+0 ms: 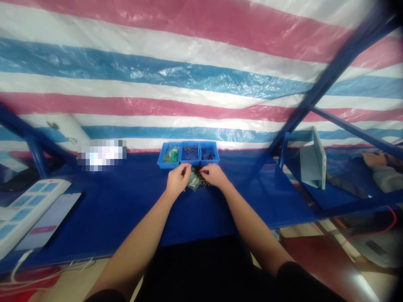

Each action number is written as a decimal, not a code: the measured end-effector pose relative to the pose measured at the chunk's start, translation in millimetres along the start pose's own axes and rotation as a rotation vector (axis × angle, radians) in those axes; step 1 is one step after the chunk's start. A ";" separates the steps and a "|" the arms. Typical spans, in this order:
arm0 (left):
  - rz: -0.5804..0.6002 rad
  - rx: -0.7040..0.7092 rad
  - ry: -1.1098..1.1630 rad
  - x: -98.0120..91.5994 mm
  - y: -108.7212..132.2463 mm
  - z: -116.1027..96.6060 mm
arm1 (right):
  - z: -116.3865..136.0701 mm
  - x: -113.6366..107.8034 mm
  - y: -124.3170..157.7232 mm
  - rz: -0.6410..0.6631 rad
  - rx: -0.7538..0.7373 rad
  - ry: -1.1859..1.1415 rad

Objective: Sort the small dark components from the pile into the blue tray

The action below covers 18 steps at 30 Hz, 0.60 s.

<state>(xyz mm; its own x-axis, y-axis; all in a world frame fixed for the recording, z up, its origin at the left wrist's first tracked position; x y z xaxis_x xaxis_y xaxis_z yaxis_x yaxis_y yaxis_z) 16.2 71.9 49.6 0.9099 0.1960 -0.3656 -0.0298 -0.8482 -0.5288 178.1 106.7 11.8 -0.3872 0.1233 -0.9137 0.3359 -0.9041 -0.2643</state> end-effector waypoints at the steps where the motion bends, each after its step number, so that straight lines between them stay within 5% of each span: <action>1: 0.004 0.001 0.001 0.6 0.0 -0.2 | 1.5 -0.5 0.1 -0.004 -0.007 0.006; 18: 0.032 0.003 -0.006 4.3 -0.2 2.4 | 9.4 5.4 -1.2 0.009 -0.069 0.033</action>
<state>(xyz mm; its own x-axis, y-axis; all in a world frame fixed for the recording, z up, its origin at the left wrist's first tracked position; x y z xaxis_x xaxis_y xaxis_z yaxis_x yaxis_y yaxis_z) 19.1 74.1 46.3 0.9058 0.1715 -0.3875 -0.0605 -0.8527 -0.5188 167.6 104.6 10.1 -0.3555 0.1294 -0.9257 0.3980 -0.8752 -0.2752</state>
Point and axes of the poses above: each hand's wrist, its own y-axis away from the middle knuckle, its own x-axis out of the palm, z = x × y, the point moved 9 cm from there along -y, towards the middle knuckle, and after that the axes turned 15 degrees about y, right-handed, at the moved point
